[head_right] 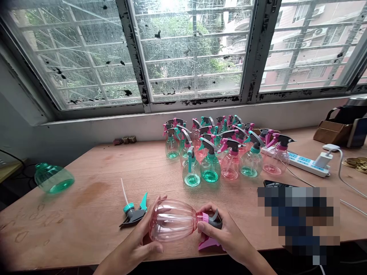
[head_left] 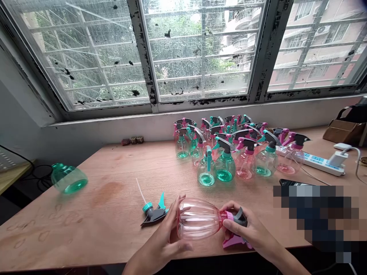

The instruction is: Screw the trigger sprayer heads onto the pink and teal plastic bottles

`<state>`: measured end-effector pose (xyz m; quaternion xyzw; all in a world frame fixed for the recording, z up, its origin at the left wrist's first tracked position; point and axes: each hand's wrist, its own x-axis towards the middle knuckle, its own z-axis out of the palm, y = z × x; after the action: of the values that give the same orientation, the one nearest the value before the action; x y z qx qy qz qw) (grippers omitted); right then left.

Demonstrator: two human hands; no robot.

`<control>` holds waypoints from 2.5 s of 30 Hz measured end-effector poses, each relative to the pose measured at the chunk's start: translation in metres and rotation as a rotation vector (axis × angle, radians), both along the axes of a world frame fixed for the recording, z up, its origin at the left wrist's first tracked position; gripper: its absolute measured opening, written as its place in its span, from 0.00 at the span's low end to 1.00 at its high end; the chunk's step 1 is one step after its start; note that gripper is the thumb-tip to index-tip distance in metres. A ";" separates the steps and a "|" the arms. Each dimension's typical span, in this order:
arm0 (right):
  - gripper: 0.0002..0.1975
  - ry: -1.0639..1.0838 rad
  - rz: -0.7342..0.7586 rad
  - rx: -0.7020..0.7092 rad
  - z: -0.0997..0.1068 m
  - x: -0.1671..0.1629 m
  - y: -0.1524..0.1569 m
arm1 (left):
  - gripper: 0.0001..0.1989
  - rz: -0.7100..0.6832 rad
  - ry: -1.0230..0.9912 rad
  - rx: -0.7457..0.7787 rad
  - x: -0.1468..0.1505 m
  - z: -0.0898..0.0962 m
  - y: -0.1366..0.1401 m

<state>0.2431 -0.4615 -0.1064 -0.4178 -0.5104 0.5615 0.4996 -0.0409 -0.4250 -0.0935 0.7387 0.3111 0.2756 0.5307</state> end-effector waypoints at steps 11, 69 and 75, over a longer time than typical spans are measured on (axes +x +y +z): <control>0.16 -0.002 0.003 -0.002 -0.003 0.000 0.000 | 0.51 0.027 0.080 0.041 0.001 0.003 -0.003; 0.15 -0.011 -0.017 0.014 0.000 0.000 0.001 | 0.47 0.019 0.101 -0.012 0.000 0.008 -0.004; 0.16 -0.025 -0.010 0.015 0.001 0.000 0.000 | 0.50 0.039 0.141 0.051 0.000 0.004 -0.003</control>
<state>0.2432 -0.4611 -0.1054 -0.4236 -0.5185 0.5501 0.4992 -0.0410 -0.4283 -0.0893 0.7635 0.3548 0.2410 0.4828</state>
